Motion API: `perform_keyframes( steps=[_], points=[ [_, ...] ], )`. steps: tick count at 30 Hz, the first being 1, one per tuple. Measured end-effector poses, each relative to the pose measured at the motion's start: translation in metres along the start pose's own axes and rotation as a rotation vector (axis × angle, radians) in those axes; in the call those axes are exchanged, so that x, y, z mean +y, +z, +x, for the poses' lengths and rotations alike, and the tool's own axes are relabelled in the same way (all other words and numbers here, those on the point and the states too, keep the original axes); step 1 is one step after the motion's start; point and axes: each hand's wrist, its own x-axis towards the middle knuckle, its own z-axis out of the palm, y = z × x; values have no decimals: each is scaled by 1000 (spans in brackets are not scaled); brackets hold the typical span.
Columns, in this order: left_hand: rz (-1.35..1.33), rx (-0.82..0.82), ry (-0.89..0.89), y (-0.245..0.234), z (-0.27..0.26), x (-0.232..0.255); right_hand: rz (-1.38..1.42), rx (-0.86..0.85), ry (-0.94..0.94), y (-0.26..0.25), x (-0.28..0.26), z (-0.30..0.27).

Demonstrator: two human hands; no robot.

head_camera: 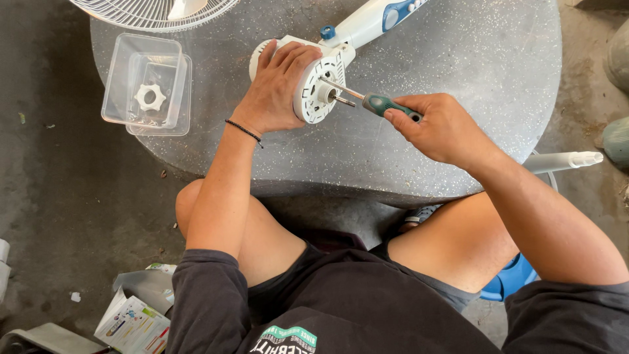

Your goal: The person removes the front grille and fan blade from an electric fan, then uses a screwdriver to loosen screws on the motor housing. The person places the removed parts on the table and continues to work on the motor assembly.

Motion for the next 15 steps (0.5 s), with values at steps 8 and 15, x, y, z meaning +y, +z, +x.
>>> perform_keyframes(
  steps=[8,15],
  points=[
    [-1,15,15,-1,0,1,-256,113,-163,-5,-19,-10],
    [0,7,11,2,-1,0,-468,261,-455,-2,-13,-14]
  ],
)
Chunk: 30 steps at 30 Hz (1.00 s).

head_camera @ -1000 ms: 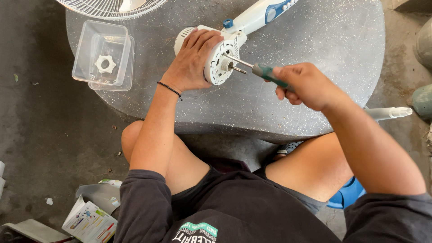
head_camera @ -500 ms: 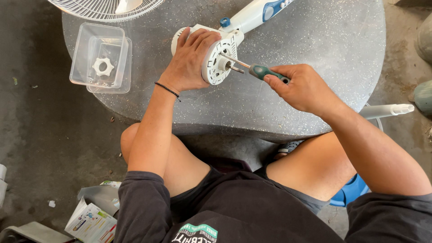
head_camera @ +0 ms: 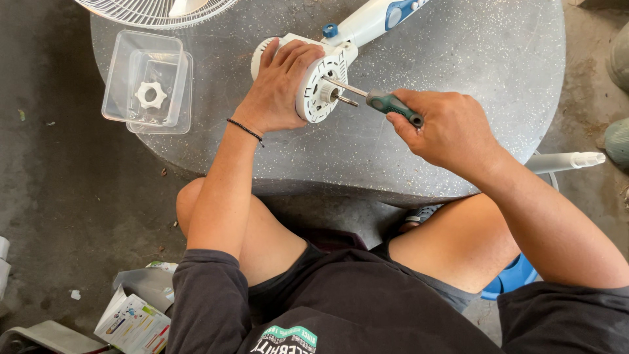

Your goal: The person removes the front grille and fan blade from an electric fan, then uses a screwdriver to loosen screws on the motor housing. The person places the removed parts on the table and continues to work on the motor assembly.

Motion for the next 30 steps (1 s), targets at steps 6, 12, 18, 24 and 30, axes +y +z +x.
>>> perform_keyframes(
  steps=[6,12,18,24,30],
  points=[
    [2,-2,-3,2,0,0,-233,201,-220,4,-4,-5],
    [-24,2,-13,-3,0,-4,63,145,-148,8,3,-2],
    [-39,-6,-40,-5,2,-3,1009,-120,505,32,38,10],
    [2,-17,-38,-4,-1,-4,1411,-511,808,39,69,25],
    [29,-9,-22,-2,-2,2,1239,-586,799,22,68,34]
  ],
)
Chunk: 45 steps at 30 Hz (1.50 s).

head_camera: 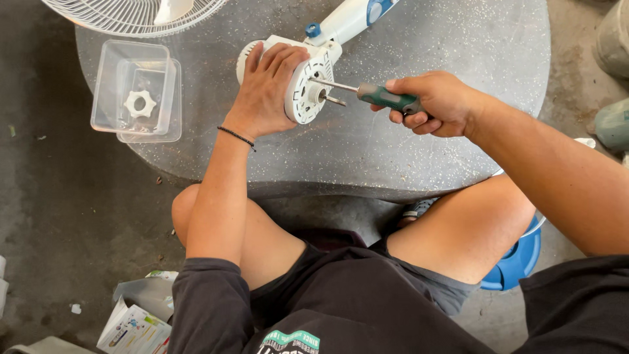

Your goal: The person removes the front grille and fan blade from an electric fan, then uses a screwdriver to loosen screws on the motor housing. The person places the removed parts on the table and continues to work on the motor assembly.

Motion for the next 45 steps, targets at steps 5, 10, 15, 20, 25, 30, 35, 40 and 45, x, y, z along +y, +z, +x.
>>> perform_keyframes(
  steps=[5,10,15,20,25,30,35,40,45],
  points=[
    [-35,5,0,-1,-2,-2,-65,162,-63,11,-1,-5],
    [-28,23,3,-2,-2,0,-415,351,-217,27,-5,-17],
    [-28,27,-2,-2,-1,1,-630,457,-389,41,-3,-27],
    [-31,10,-15,-3,-1,2,-749,541,-536,47,5,-34],
    [-30,13,-18,-2,0,3,-924,601,-935,52,23,-33],
    [-49,-9,-23,-3,0,-1,-946,669,-1023,57,42,-23],
    [-36,-18,-29,-5,1,-1,-760,489,-833,41,34,-14],
    [-32,-28,-35,-8,1,2,95,11,-115,4,3,8],
    [4,-6,18,-5,0,3,17,-22,-17,-3,4,12]
  ],
)
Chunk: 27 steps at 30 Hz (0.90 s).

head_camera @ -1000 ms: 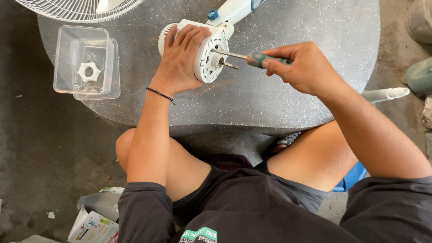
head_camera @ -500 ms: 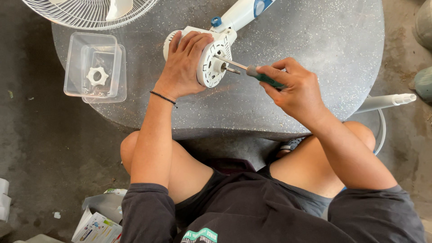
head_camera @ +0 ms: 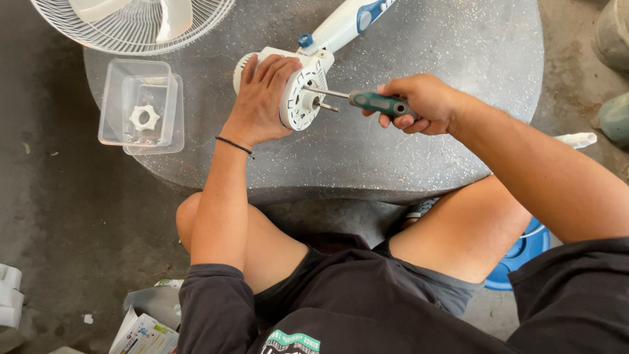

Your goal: The person removes the front grille and fan blade from an electric fan, then uses a screwdriver to loosen screws on the motor housing. The person places the removed parts on the table and continues to work on the motor assembly.

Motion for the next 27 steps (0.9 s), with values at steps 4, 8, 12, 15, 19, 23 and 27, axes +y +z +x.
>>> perform_keyframes(
  steps=[4,8,12,15,19,23,27],
  points=[
    [-9,4,-20,0,-3,-1,-81,122,-32,9,-1,-7],
    [-31,6,-16,-1,-3,-2,-279,312,-98,21,-3,-13],
    [-27,13,-13,0,-4,-3,-558,432,-326,28,5,-18],
    [-18,17,-2,1,-3,-4,-647,466,-498,33,11,-21],
    [-21,-7,-20,2,-3,-5,-970,571,-896,47,23,-31],
    [-7,7,-13,4,-4,-8,-1889,775,-1401,53,28,-41],
    [12,6,-6,4,-3,-9,-1984,743,-1496,54,27,-39]
  ],
)
